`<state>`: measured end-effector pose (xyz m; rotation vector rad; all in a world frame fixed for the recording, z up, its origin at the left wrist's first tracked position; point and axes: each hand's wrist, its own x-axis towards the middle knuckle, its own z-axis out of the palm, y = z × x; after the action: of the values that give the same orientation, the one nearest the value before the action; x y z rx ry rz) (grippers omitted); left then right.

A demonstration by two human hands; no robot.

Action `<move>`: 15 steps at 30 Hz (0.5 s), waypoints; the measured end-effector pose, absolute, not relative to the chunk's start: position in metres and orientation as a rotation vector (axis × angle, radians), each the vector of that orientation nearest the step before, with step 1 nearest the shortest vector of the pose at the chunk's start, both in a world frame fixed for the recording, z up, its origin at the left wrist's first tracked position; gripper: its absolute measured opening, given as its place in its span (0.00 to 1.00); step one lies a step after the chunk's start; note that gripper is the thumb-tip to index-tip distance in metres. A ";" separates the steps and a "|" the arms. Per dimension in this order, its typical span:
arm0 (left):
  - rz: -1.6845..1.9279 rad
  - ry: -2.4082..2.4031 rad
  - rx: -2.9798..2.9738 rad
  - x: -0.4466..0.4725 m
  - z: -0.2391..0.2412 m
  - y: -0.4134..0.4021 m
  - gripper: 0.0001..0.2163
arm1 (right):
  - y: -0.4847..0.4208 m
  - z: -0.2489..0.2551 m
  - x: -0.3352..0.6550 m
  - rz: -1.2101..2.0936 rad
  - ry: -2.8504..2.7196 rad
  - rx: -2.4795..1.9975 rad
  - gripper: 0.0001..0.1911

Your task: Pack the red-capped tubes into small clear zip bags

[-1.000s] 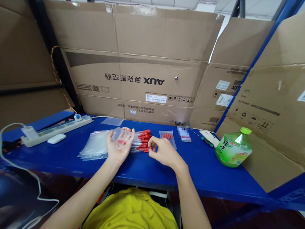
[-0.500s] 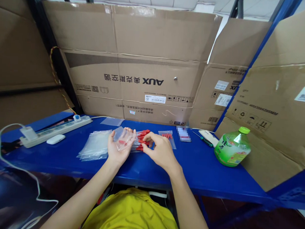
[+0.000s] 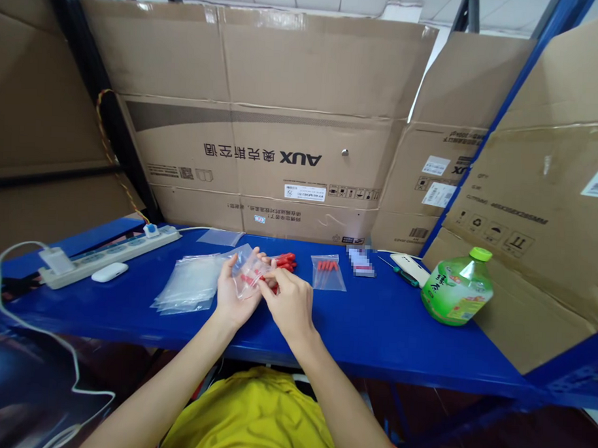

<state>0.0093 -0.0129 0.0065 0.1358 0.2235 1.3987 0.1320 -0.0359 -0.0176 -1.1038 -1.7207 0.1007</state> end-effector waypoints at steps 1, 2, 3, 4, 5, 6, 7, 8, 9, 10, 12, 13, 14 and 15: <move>1.388 0.229 0.139 0.010 0.006 -0.013 0.13 | -0.037 -0.019 0.129 0.074 -1.717 -1.131 0.04; 1.378 0.235 0.141 0.011 0.006 -0.014 0.13 | -0.037 -0.020 0.127 0.048 -1.718 -1.163 0.05; 1.371 0.242 0.142 0.011 0.006 -0.014 0.13 | -0.038 -0.022 0.126 0.026 -1.723 -1.196 0.06; 1.365 0.248 0.144 0.012 0.006 -0.015 0.13 | -0.038 -0.023 0.124 0.010 -1.730 -1.229 0.07; 1.361 0.252 0.146 0.012 0.006 -0.015 0.13 | -0.039 -0.023 0.123 -0.001 -1.736 -1.259 0.07; 1.358 0.252 0.149 0.013 0.006 -0.015 0.13 | -0.039 -0.024 0.123 -0.006 -1.744 -1.282 0.08; 1.360 0.250 0.150 0.013 0.006 -0.015 0.13 | -0.039 -0.024 0.123 -0.006 -1.756 -1.295 0.08; 1.364 0.244 0.150 0.013 0.006 -0.015 0.13 | -0.039 -0.024 0.123 0.002 -1.773 -1.300 0.09; 1.367 0.235 0.149 0.013 0.007 -0.015 0.12 | -0.039 -0.023 0.123 0.016 -1.792 -1.296 0.09; 1.369 0.226 0.147 0.012 0.007 -0.015 0.12 | -0.039 -0.023 0.123 0.034 -1.807 -1.287 0.09; 1.367 0.214 0.137 0.012 0.007 -0.015 0.12 | -0.038 -0.023 0.124 0.090 -1.815 -1.266 0.10; 1.367 0.217 0.127 0.011 0.008 -0.015 0.12 | -0.037 -0.022 0.124 0.126 -1.808 -1.258 0.10; 1.369 0.222 0.116 0.011 0.008 -0.015 0.13 | -0.036 -0.022 0.125 0.170 -1.798 -1.249 0.10; 1.374 0.228 0.104 0.010 0.009 -0.015 0.13 | -0.036 -0.022 0.125 0.219 -1.790 -1.235 0.10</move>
<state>0.0103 -0.0147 0.0091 0.1041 0.2275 1.3735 0.1254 -0.0355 -0.0218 -1.2348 -1.7899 0.2194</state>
